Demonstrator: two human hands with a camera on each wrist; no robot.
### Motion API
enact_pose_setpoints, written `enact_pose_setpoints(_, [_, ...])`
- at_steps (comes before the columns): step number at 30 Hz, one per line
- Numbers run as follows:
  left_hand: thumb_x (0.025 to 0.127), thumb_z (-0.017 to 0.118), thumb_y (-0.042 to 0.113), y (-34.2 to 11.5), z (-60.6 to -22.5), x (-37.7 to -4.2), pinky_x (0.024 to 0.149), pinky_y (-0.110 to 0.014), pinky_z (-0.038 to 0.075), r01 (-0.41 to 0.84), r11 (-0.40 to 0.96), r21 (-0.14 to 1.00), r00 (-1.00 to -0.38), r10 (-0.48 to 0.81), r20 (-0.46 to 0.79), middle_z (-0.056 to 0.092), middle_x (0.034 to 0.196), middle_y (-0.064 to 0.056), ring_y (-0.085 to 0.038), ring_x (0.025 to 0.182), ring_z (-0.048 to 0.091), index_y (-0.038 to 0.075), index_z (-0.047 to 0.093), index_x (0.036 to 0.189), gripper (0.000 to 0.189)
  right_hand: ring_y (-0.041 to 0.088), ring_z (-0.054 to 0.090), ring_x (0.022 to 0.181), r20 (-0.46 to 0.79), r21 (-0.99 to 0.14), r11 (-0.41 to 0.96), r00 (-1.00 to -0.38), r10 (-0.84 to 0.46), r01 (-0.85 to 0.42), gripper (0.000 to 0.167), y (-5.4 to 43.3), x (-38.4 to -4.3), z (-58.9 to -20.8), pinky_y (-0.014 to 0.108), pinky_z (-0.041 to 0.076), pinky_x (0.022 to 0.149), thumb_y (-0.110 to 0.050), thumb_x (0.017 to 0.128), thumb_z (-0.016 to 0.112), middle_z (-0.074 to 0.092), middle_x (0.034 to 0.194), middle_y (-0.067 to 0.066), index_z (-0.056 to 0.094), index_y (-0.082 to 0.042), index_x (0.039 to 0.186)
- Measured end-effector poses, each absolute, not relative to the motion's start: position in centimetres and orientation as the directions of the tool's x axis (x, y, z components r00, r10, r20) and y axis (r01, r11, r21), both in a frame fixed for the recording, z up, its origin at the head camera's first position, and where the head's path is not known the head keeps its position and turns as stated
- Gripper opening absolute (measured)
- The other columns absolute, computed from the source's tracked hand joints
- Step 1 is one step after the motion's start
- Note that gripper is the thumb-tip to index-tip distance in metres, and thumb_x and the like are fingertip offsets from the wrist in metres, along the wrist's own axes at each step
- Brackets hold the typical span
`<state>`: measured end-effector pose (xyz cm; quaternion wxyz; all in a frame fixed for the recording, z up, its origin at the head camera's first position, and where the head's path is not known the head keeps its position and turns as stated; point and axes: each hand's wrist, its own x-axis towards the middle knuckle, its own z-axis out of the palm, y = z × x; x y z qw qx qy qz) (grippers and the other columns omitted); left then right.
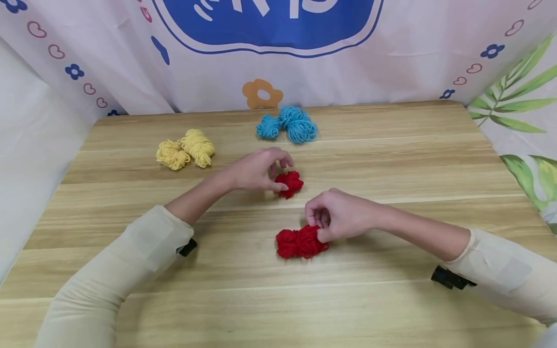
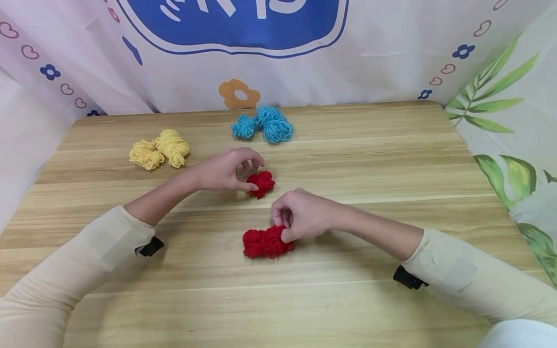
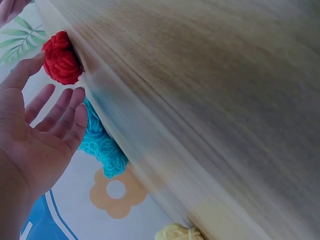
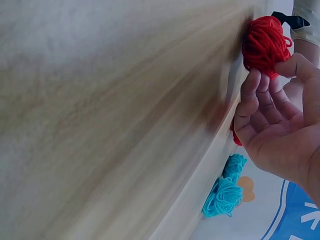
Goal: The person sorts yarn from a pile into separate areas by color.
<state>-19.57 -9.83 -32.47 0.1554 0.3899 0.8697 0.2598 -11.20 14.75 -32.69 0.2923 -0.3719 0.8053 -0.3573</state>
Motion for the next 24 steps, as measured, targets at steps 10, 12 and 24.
enact_pose_setpoints(10, [0.085,0.084,0.013,-9.7,-32.5,-19.6,0.083,-0.035,0.055,0.585,0.584,0.562,-0.656,0.749,-0.095,0.067,0.114,-0.014,-0.024,0.09,0.063,-0.002,0.063,0.127,0.049,0.012,0.055,0.067,-0.184,-0.795,0.461,-0.566,-0.803,-0.395,0.018,15.3,-12.0,-32.7,0.026,0.049,0.063,0.004,0.08,0.071,0.057,0.074,-0.006,0.063,-0.012,0.083])
enact_pose_setpoints(12, [0.085,0.084,0.013,-9.7,-32.5,-19.6,0.084,-0.035,0.055,0.583,0.586,0.563,-0.657,0.748,-0.099,0.067,0.114,-0.013,-0.024,0.09,0.063,-0.002,0.064,0.127,0.049,0.013,0.055,0.068,-0.179,-0.796,0.459,-0.57,-0.802,-0.395,0.018,15.4,-12.1,-32.6,0.026,0.049,0.063,0.005,0.08,0.071,0.057,0.074,-0.005,0.063,-0.012,0.083])
enact_pose_setpoints(24, [0.085,0.084,0.014,-9.6,-32.5,-19.7,0.085,-0.036,0.055,0.587,0.59,0.555,-0.656,0.748,-0.101,0.068,0.111,-0.013,-0.024,0.091,0.063,-0.002,0.064,0.124,0.046,0.015,0.056,0.07,-0.146,-0.782,0.465,-0.602,-0.785,-0.415,0.018,16.6,-13.1,-32.0,0.03,0.05,0.065,0.004,0.08,0.07,0.058,0.075,-0.004,0.064,-0.013,0.082])
